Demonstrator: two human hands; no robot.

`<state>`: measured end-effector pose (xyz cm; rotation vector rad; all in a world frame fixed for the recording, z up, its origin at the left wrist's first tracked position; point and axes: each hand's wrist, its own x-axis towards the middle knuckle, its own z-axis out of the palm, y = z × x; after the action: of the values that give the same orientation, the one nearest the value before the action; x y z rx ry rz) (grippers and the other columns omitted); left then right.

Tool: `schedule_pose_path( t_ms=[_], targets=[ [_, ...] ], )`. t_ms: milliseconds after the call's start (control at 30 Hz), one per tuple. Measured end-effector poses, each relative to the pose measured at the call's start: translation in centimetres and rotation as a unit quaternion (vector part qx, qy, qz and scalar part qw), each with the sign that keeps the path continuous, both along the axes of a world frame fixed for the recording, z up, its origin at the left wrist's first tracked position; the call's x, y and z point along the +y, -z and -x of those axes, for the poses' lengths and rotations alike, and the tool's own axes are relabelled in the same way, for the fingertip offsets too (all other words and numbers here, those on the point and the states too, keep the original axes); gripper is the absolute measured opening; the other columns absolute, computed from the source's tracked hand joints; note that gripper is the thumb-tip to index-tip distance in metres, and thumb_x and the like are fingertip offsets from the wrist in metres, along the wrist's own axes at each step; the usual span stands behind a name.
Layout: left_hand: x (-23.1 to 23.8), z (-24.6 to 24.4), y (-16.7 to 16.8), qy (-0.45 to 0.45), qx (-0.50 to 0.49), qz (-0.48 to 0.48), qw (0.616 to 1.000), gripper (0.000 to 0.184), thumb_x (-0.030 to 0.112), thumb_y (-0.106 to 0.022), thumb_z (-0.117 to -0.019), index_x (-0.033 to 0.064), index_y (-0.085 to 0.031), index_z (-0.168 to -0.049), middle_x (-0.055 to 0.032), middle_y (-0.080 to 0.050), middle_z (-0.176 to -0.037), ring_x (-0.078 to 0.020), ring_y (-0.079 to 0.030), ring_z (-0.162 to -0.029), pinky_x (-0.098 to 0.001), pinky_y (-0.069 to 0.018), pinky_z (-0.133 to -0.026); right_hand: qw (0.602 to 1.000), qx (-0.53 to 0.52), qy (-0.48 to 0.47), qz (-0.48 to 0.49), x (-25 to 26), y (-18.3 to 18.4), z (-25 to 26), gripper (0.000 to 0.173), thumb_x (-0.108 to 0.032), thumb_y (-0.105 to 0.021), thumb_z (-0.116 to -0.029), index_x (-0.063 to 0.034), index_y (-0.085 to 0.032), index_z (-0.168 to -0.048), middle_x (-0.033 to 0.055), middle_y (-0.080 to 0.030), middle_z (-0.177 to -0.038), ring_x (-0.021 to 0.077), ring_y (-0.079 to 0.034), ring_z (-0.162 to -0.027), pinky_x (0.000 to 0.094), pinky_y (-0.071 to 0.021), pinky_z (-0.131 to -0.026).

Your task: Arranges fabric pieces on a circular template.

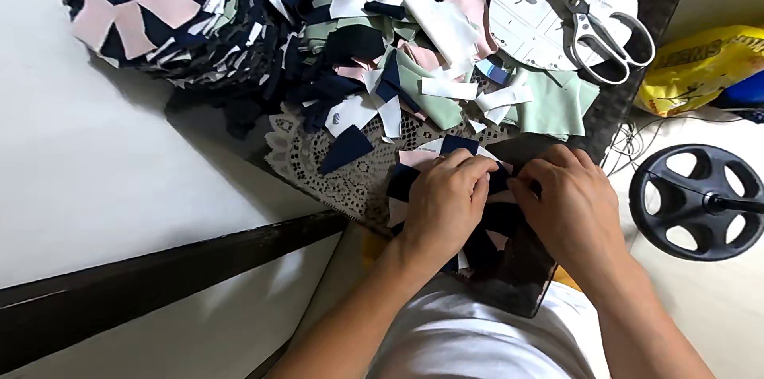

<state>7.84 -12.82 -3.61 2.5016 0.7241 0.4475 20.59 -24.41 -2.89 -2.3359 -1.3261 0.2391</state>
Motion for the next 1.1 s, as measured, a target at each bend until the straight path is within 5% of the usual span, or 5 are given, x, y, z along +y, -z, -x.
schedule_pose_path(
  t_ms=[300, 1100],
  targets=[
    [-0.5, 0.5, -0.3, -0.008, -0.013, 0.005, 1.0, 0.015, 0.015, -0.064, -0.0964, 0.0107, -0.076, -0.104, -0.0025, -0.07, -0.087, -0.0128, -0.065, -0.074, -0.0296, -0.0548, -0.066, 0.999, 0.014, -0.039, 0.023, -0.2, -1.0, -0.7, 0.014, -0.018, -0.075, -0.0884, -0.0071, -0.074, -0.08, 0.0106, -0.064, -0.085, 0.0322, -0.063, -0.085, 0.0487, -0.0474, -0.067],
    [0.4, -0.6, 0.0, 0.007, 0.006, -0.032, 0.999, 0.01, 0.014, -0.069, -0.0939, 0.0089, -0.076, -0.1, -0.0051, -0.071, -0.084, -0.0198, -0.067, -0.075, -0.0366, -0.0551, -0.068, 0.998, -0.009, -0.043, 0.043, 0.2, -1.0, -0.6, 0.015, -0.016, -0.076, -0.0858, -0.0057, -0.071, -0.076, 0.0124, -0.063, -0.08, 0.0346, -0.063, -0.084, 0.0493, -0.0459, -0.064]
  ],
)
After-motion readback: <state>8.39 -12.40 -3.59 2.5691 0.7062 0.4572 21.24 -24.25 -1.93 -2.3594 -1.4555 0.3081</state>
